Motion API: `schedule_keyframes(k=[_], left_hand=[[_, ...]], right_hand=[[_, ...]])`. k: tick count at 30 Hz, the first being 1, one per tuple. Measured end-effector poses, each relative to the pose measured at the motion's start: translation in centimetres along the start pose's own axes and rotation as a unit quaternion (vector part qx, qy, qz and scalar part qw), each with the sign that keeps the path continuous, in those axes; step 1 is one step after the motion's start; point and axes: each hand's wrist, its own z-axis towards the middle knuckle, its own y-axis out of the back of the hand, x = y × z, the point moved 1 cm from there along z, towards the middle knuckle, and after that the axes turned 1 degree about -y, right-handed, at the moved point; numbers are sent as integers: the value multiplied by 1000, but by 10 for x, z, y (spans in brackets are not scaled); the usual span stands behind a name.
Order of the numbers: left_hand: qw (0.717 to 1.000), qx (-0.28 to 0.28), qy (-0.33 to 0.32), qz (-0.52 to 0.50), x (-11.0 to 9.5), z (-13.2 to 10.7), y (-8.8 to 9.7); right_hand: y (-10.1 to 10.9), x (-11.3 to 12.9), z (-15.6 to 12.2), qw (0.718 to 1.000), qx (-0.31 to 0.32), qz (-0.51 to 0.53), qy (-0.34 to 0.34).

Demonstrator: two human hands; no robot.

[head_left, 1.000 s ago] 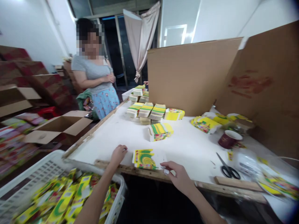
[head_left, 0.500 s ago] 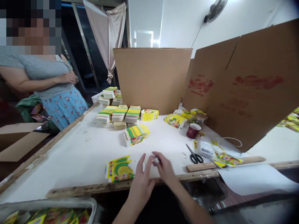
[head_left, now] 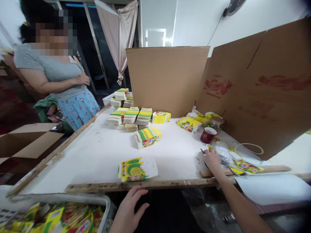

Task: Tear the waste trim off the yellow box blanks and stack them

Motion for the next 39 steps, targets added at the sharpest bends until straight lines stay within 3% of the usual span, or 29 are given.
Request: schedule_keyframes(k=[6, 9, 13, 16, 18, 20, 23, 28, 33, 36, 39], left_hand=[[999, -24, 38, -27, 6, -16, 13], [995, -52, 59, -56, -1, -18, 18], [991, -73, 70, -87, -10, -17, 21], [989, -88, 81, -90, -12, -18, 22], [987, -98, 91, -91, -11, -20, 23], [984, -109, 101, -96, -10, -24, 24], [978, -125, 116, -118, -6, -30, 22], [971, -127, 136, -150, -3, -32, 18], [983, -177, 51, -12, -1, -3, 36], [988, -112, 9, 110, 14, 31, 43], [976, -19, 26, 217, 38, 64, 43]], right_hand=[[19, 17, -5, 999, -38, 6, -2], [31, 43, -10, 997, -19, 62, 32], [43, 117, -44, 976, 54, 170, 125], [48, 186, -85, 905, 137, 314, 250], [46, 222, -107, 895, 149, 293, 301], [40, 244, -120, 899, 143, 275, 310], [29, 256, -129, 908, 133, 252, 307], [23, 253, -132, 912, 127, 237, 310], [25, 254, -129, 906, 131, 229, 330], [24, 255, -125, 902, 137, 210, 351], [25, 256, -122, 901, 136, 189, 365]])
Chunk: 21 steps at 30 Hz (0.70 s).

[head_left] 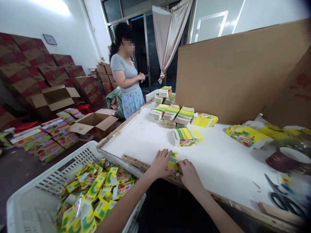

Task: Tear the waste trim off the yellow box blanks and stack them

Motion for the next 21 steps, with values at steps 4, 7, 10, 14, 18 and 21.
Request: schedule_keyframes(k=[4, 7, 10, 14, 18, 21], left_hand=[[995, 70, -15, 75, 17, 27, -9], [992, 84, -24, 91, 19, 35, -8], [991, 98, -23, 91, 21, 39, -9], [988, 119, -18, 95, 22, 46, -15], [988, 119, -17, 99, 16, 48, -19], [989, 107, -22, 95, 9, 43, -20]], right_hand=[[4, 2, 4, 999, 20, -39, 14], [9, 1, 10, 998, 33, -58, 16], [13, -3, 19, 997, 44, -59, 23], [17, -12, 30, 995, 67, -60, 34], [18, -15, 33, 994, 85, -63, 23], [19, -16, 29, 994, 94, -62, 6]])
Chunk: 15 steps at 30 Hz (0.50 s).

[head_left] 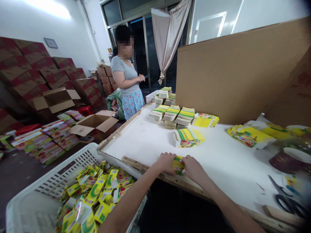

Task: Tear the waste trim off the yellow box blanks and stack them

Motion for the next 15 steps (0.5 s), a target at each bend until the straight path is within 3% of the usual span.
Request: schedule_keyframes(k=[6, 10, 13, 15], left_hand=[[999, -10, -25, -27, -7, -6, -3], [997, -37, -34, -51, -6, -15, 8], [981, -152, -18, -119, -10, -36, 18], [932, -292, 32, -214, -16, -52, 22]], right_hand=[[-2, -1, -12, 999, 13, 17, -36], [-2, -1, -11, 998, 9, 42, -53], [3, -4, -11, 995, 7, 76, -58], [8, -5, -13, 993, 8, 105, -59]])
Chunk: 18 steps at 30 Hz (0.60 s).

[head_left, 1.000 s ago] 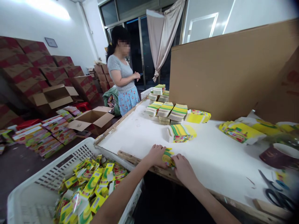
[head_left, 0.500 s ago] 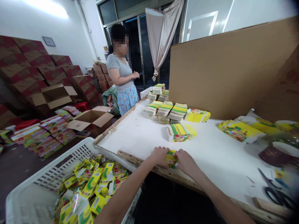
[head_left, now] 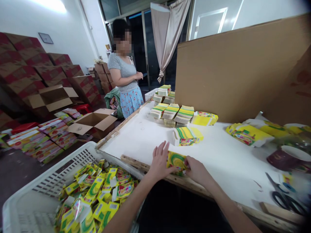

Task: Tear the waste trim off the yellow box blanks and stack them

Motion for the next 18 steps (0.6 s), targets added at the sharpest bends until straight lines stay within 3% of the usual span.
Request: schedule_keyframes(k=[2, 4, 7, 9, 10, 14, 18], left_hand=[[978, -148, 72, -127, -9, -13, 2], [916, -227, 147, -296, -17, -20, -3], [770, -231, 224, -552, -30, -16, -15], [674, -221, 235, -665, -38, -10, -21], [639, -226, 231, -698, -41, -8, -22], [565, -307, 226, -732, -48, -12, -28], [537, -354, 227, -732, -49, -27, -28]], right_hand=[[5, 2, -3, 1000, 1, 29, 1], [7, 8, -7, 996, -6, 82, 18], [3, 22, -12, 978, -15, 198, 64], [-4, 28, -15, 962, -18, 262, 75], [-8, 31, -17, 955, -19, 286, 73], [-23, 39, -30, 930, -23, 359, 69], [-30, 56, -52, 907, -19, 415, 73]])
